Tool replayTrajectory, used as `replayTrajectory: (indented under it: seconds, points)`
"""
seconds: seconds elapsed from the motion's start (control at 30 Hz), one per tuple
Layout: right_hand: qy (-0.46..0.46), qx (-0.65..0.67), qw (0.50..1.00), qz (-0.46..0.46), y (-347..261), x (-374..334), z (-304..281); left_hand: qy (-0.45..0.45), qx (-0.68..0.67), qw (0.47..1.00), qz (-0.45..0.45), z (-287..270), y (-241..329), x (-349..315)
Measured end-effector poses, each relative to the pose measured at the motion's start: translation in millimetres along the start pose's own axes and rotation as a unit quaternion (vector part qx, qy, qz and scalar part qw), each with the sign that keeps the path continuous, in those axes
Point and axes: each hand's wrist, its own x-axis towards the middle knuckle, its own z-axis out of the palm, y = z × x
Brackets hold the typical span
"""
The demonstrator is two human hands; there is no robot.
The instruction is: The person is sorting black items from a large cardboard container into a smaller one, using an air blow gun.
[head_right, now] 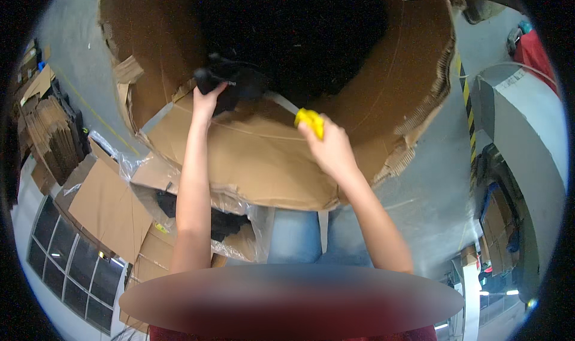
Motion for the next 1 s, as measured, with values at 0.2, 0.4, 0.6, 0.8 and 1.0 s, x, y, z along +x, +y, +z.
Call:
replayTrajectory:
  seconds: [0.2,0.4,0.6,0.8,1.0]
  points:
    - [-0.027,-0.063,0.997,-0.041,0,-22,-5,0.165,-0.278,0.943,-0.086,24,-3,-20]
    - [-0.074,0.098,0.992,-0.004,-6,-23,-20,-0.483,-0.563,0.645,-0.183,-6,-62,-15]
    - [-0.173,0.119,0.978,-0.012,12,-11,-34,-0.457,-0.547,0.646,-0.274,-3,-62,-74]
    - [-0.135,0.085,0.986,0.047,1,-10,-74,-0.101,-0.365,0.891,-0.252,-158,-54,-280]
    - [-0.162,0.199,0.965,0.050,8,-3,-61,0.213,0.061,0.810,-0.543,-235,-20,-357]
